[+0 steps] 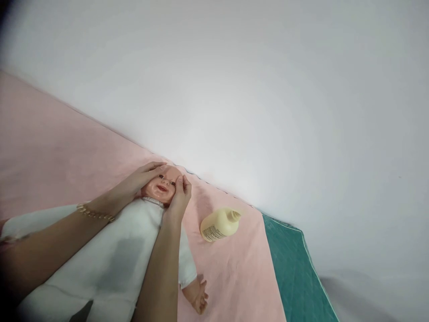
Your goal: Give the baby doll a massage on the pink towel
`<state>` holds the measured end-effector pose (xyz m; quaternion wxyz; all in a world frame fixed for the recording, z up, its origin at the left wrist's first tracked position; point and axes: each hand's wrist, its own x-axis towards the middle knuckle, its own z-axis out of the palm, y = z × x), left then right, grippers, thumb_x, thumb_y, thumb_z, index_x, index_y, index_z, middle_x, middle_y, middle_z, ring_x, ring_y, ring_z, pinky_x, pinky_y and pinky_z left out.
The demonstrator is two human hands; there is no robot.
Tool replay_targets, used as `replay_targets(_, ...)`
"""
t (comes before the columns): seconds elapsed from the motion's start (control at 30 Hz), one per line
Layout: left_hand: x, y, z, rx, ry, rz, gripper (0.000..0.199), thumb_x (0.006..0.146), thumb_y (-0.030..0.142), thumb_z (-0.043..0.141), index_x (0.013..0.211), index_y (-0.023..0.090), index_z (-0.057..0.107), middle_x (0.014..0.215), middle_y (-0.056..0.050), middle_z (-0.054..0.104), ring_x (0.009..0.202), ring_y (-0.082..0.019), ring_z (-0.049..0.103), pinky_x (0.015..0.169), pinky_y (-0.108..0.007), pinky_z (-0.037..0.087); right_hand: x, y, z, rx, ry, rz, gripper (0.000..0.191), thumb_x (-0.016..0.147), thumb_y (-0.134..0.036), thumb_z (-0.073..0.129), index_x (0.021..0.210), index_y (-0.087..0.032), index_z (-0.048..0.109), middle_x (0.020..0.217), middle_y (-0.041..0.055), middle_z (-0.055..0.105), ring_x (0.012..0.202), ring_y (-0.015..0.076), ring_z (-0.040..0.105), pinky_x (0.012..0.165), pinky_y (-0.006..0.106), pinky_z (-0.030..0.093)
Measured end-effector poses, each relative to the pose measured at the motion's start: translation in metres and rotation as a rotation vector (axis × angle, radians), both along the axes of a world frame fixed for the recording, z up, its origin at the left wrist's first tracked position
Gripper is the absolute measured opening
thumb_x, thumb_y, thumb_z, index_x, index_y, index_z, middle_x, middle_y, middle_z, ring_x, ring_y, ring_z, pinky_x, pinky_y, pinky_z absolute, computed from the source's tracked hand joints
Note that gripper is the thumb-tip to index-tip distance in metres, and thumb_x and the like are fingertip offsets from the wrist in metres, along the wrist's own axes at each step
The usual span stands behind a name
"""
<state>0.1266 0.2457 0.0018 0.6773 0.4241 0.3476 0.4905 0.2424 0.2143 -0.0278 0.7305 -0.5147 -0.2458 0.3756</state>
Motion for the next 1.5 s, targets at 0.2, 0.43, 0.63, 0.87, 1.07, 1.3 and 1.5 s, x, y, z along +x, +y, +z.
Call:
replay_targets(0.2, -0.003, -0.001, 0.004, -0.011, 0.065, 0.015, 0.056, 0.07, 0.038, 0.083, 0.118, 0.018, 0.063, 0.113, -0.01, 0.07, 0.1, -0.027, 0.07, 0.077, -0.03, 0.06, -0.002, -0.003, 0.003, -0.032, -0.034, -0.019, 0.062, 0.07, -0.046, 0.085, 0.122, -0.018, 0.064, 0.116, 0.01, 0.072, 0.11, 0.024, 0.067, 0.091, 0.039, 0.06)
replay_targets(0.43, -0.003, 0.0, 0.004, -0.022, 0.071, 0.018, 0.052, 0.072, 0.037, 0.08, 0.117, 0.018, 0.064, 0.108, -0.009, 0.07, 0.093, -0.025, 0.071, 0.072, -0.029, 0.059, -0.001, -0.003, 0.006, -0.064, -0.042, -0.035, 0.06, 0.07, -0.042, 0.084, 0.12, -0.018, 0.064, 0.118, 0.0097, 0.071, 0.109, 0.0232, 0.068, 0.091, 0.037, 0.06)
replay_targets(0.63, -0.001, 0.004, -0.002, -0.021, 0.032, 0.023, 0.052, 0.072, 0.043, 0.08, 0.115, 0.017, 0.065, 0.112, -0.009, 0.07, 0.101, -0.026, 0.069, 0.08, -0.03, 0.058, -0.001, -0.001, 0.004, -0.064, -0.043, -0.055, 0.048, 0.077, -0.043, 0.077, 0.117, -0.019, 0.065, 0.118, 0.0099, 0.071, 0.109, 0.0233, 0.068, 0.092, 0.039, 0.06)
replay_targets(0.87, 0.003, 0.005, -0.003, -0.039, -0.015, 0.036, 0.06, 0.066, 0.05, 0.08, 0.114, 0.016, 0.066, 0.114, -0.01, 0.069, 0.107, -0.029, 0.066, 0.093, -0.038, 0.053, -0.002, -0.005, 0.01, -0.078, 0.044, -0.055, 0.036, 0.08, -0.036, 0.072, 0.113, -0.021, 0.068, 0.119, 0.0068, 0.071, 0.107, 0.0211, 0.068, 0.094, 0.037, 0.058)
replay_targets(1.07, 0.003, 0.004, 0.003, -0.11, -0.043, 0.042, 0.045, 0.073, 0.041, 0.072, 0.112, 0.017, 0.068, 0.119, -0.011, 0.069, 0.111, -0.03, 0.065, 0.099, -0.041, 0.051, -0.005, -0.006, 0.019, -0.097, 0.156, -0.091, 0.031, 0.083, -0.024, 0.063, 0.112, -0.02, 0.07, 0.123, 0.0066, 0.071, 0.107, 0.0205, 0.069, 0.1, 0.04, 0.056)
replay_targets(1.3, 0.003, 0.002, 0.001, -0.11, -0.091, 0.059, 0.033, 0.081, 0.034, 0.065, 0.109, 0.017, 0.072, 0.117, -0.009, 0.071, 0.109, -0.027, 0.067, 0.096, -0.036, 0.053, -0.004, -0.001, 0.014, -0.079, 0.145, -0.14, 0.03, 0.083, -0.021, 0.057, 0.109, -0.019, 0.072, 0.118, 0.0062, 0.074, 0.105, 0.0203, 0.07, 0.099, 0.041, 0.056)
replay_targets(1.5, -0.001, -0.002, 0.006, -0.049, -0.058, -0.007, 0.048, 0.079, 0.051, 0.076, 0.111, 0.016, 0.07, 0.113, -0.011, 0.072, 0.107, -0.029, 0.068, 0.086, -0.032, 0.056, -0.004, -0.001, 0.006, 0.025, 0.109, -0.067, 0.03, 0.088, -0.043, 0.067, 0.107, -0.019, 0.069, 0.108, 0.0051, 0.075, 0.103, 0.0221, 0.07, 0.095, 0.041, 0.059)
